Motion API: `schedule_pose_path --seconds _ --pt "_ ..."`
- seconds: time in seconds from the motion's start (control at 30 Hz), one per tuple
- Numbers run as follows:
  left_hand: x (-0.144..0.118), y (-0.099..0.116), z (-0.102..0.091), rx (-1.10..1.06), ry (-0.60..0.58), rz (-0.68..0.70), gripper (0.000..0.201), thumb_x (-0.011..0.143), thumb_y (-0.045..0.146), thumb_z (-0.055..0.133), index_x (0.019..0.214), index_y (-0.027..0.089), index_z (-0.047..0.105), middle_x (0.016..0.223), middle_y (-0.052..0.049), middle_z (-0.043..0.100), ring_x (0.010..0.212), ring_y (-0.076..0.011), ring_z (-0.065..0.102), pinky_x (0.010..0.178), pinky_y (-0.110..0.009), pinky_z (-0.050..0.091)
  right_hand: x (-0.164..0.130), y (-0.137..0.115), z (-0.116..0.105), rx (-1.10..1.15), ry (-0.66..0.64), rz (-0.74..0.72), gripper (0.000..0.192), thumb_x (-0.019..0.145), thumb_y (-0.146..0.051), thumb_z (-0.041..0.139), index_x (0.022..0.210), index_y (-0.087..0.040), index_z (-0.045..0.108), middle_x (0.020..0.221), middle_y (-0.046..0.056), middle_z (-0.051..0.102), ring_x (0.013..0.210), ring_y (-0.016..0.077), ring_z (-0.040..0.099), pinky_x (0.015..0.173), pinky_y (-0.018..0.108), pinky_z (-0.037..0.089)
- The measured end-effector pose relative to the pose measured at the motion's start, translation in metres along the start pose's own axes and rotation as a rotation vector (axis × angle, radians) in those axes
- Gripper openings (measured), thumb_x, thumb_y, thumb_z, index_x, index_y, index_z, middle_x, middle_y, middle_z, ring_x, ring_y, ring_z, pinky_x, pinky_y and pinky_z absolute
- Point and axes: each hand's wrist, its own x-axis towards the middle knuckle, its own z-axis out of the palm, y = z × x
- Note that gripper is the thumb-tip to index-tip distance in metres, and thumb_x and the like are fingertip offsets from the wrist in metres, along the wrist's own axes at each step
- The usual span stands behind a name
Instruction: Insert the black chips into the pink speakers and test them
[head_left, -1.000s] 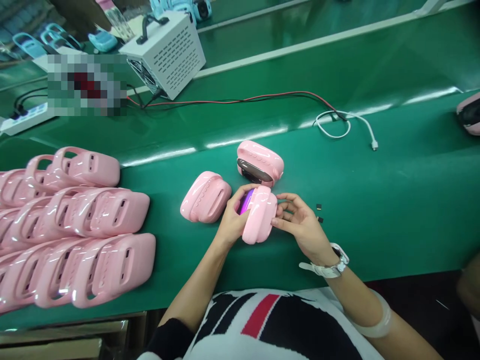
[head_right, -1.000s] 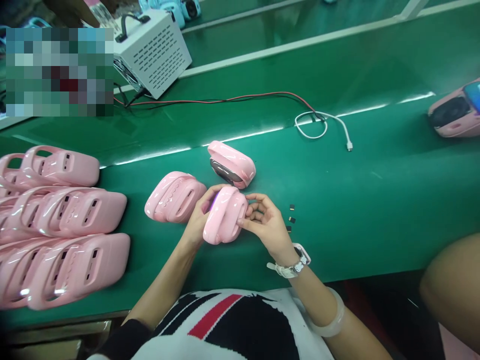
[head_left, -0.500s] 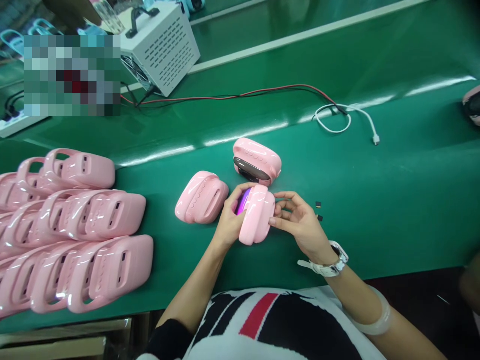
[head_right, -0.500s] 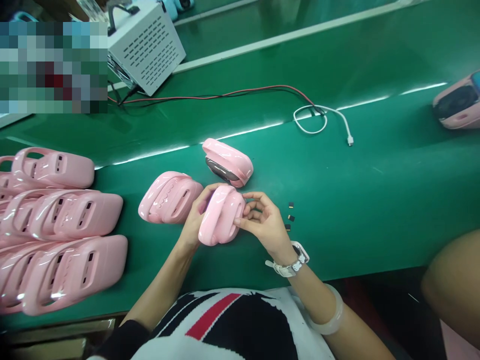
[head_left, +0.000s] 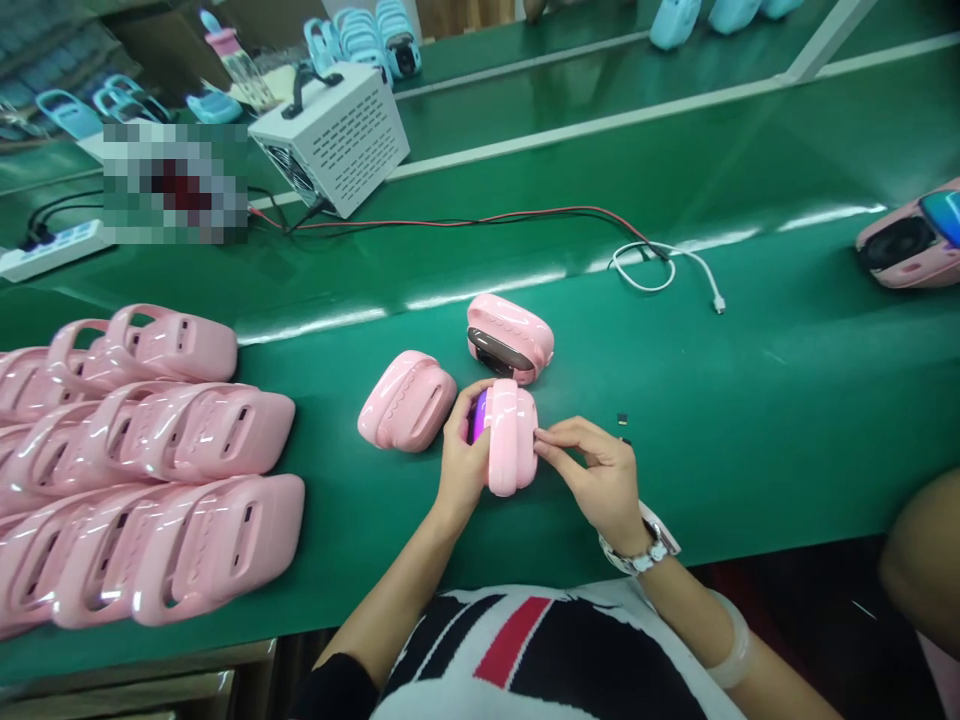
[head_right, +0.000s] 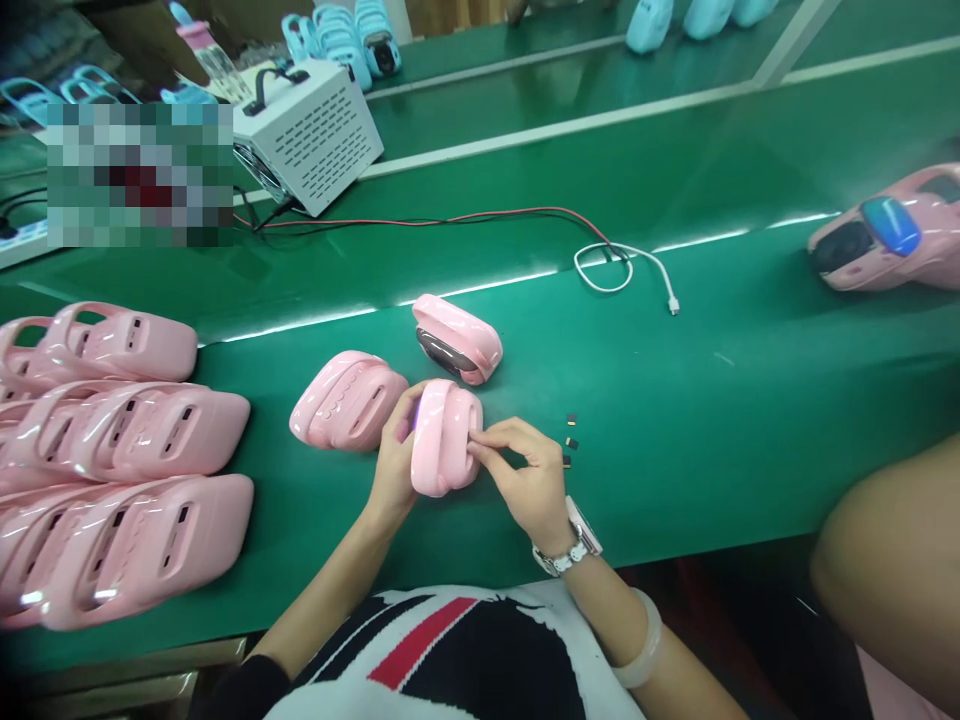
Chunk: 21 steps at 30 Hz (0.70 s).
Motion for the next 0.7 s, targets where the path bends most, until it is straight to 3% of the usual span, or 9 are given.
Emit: schedule_pose_path --seconds 0.2,0.37,0.53,0.63,0.7 --pt "-0.016 0.0 0.007 -0.1 0.118 -0.091 0.039 0.077 0.028 0.062 0.115 0.02 0.057 0.123 -0.006 0.06 0.118 -0.0246 0.054 0.104 -0.036 0.041 0.007 -0.001 -0.003 -0.095 -0.074 -0.063 0.012 0.081 -0.02 0.069 0.086 -0.026 0.077 0.089 0.005 0.072 0.083 0.021 0.068 0.073 0.035 0.057" --pt "-0.024 0.005 0.009 -0.144 0.16 -0.175 0.04 0.071 0.024 0.063 0.111 0.02 0.058 0.118 -0.006 0.063 0.113 -0.0239 0.057 0.1 -0.035 0.044 0.004 -0.003 -0.01 -0.21 -0.067 -0.224 0.016 0.083 -0.016 0.067 0.081 -0.028 0.078 0.081 0.003 0.072 0.074 0.0199 0.068 0.068 0.034 0.056" --pt "-0.014 0.011 -0.002 -0.216 0.12 -0.279 0.05 0.068 0.031 0.062 0.116 0.019 0.059 0.124 -0.01 0.061 0.125 -0.028 0.051 0.108 -0.04 0.036 0.009 0.014 -0.06 -0.371 -0.067 -0.174 0.011 0.084 -0.026 0.068 0.081 -0.028 0.078 0.084 0.005 0.073 0.077 0.0225 0.069 0.07 0.037 0.058" --pt "0.015 0.017 -0.004 -0.181 0.109 -0.333 0.076 0.067 0.038 0.065 0.137 0.017 0.043 0.138 -0.016 0.051 0.131 -0.0313 0.046 0.111 -0.045 0.031 0.024 0.025 -0.099 -0.504 -0.203 -0.054 0.019 0.084 -0.039 0.067 0.077 -0.026 0.078 0.084 0.007 0.073 0.076 0.0264 0.07 0.068 0.041 0.059" --pt "0.041 0.018 0.001 -0.078 0.094 -0.33 0.089 0.067 0.036 0.069 0.145 0.017 0.032 0.144 -0.018 0.045 0.132 -0.0324 0.045 0.108 -0.045 0.035 0.04 0.024 -0.111 -0.561 -0.324 0.005 0.025 0.086 -0.044 0.062 0.083 -0.025 0.079 0.09 0.009 0.073 0.08 0.0282 0.07 0.07 0.044 0.059"
